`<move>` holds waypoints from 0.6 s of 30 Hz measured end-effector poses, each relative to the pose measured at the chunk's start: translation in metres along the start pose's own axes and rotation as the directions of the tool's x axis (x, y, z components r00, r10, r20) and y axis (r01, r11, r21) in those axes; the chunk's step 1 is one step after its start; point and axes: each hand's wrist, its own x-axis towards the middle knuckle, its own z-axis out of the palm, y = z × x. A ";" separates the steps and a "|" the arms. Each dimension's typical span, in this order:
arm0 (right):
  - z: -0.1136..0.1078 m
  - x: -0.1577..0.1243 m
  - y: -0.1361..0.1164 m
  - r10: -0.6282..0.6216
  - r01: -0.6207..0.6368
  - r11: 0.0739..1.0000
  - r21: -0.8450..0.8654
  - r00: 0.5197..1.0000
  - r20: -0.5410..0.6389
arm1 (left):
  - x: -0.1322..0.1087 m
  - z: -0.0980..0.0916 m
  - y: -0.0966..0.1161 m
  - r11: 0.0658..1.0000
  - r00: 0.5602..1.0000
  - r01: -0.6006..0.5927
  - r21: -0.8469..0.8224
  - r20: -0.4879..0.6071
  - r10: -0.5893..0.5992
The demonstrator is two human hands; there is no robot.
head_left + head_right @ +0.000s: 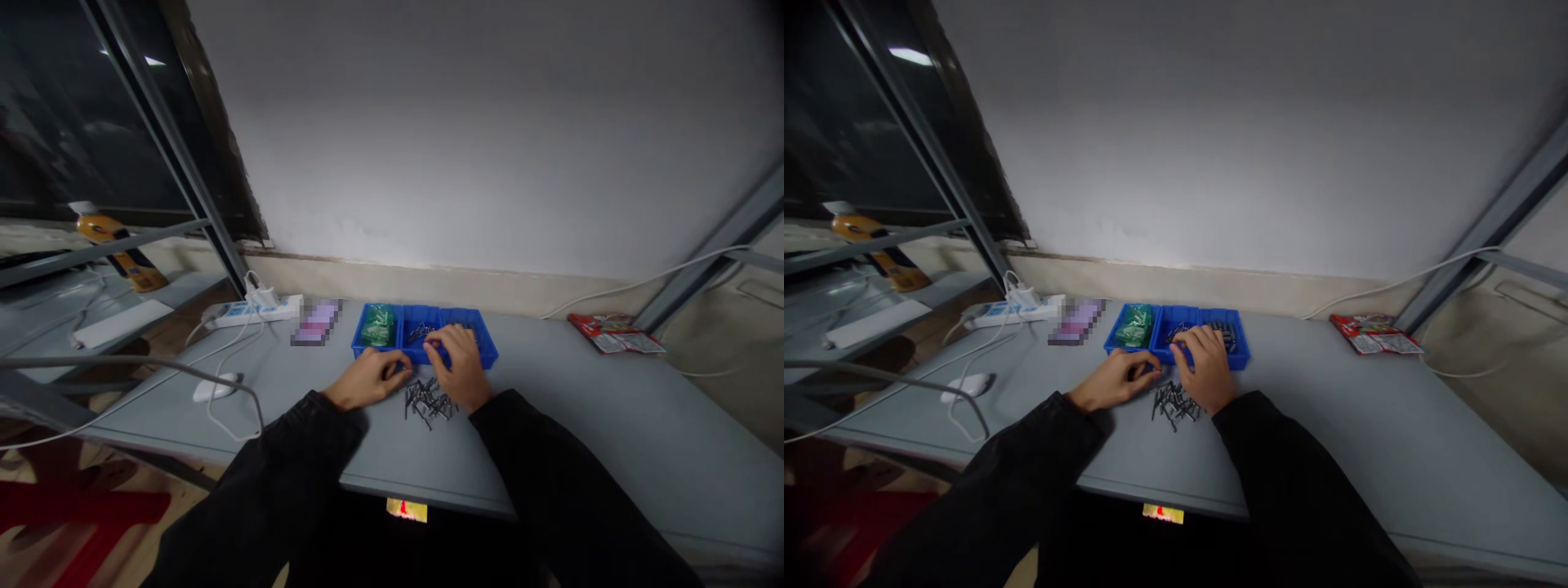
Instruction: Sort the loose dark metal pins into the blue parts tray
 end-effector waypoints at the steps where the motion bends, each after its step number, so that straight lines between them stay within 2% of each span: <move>1: 0.000 0.000 -0.001 -0.021 0.020 1.000 0.011 0.999 0.029 | 0.000 0.000 0.000 1.000 1.000 0.001 0.005 -0.030 -0.001; 5: -0.001 -0.001 -0.004 -0.091 0.087 0.995 0.049 0.990 0.104 | -0.001 0.001 -0.002 1.000 0.989 0.013 0.008 -0.145 -0.012; 11: 0.002 -0.002 -0.002 -0.111 0.104 0.993 0.054 0.982 0.155 | 0.000 0.002 -0.005 1.000 0.953 0.021 0.014 -0.303 -0.015; 18: 0.003 -0.002 -0.001 -0.103 0.098 0.994 0.039 0.981 0.165 | 0.000 0.002 -0.005 1.000 0.950 0.014 0.022 -0.313 -0.007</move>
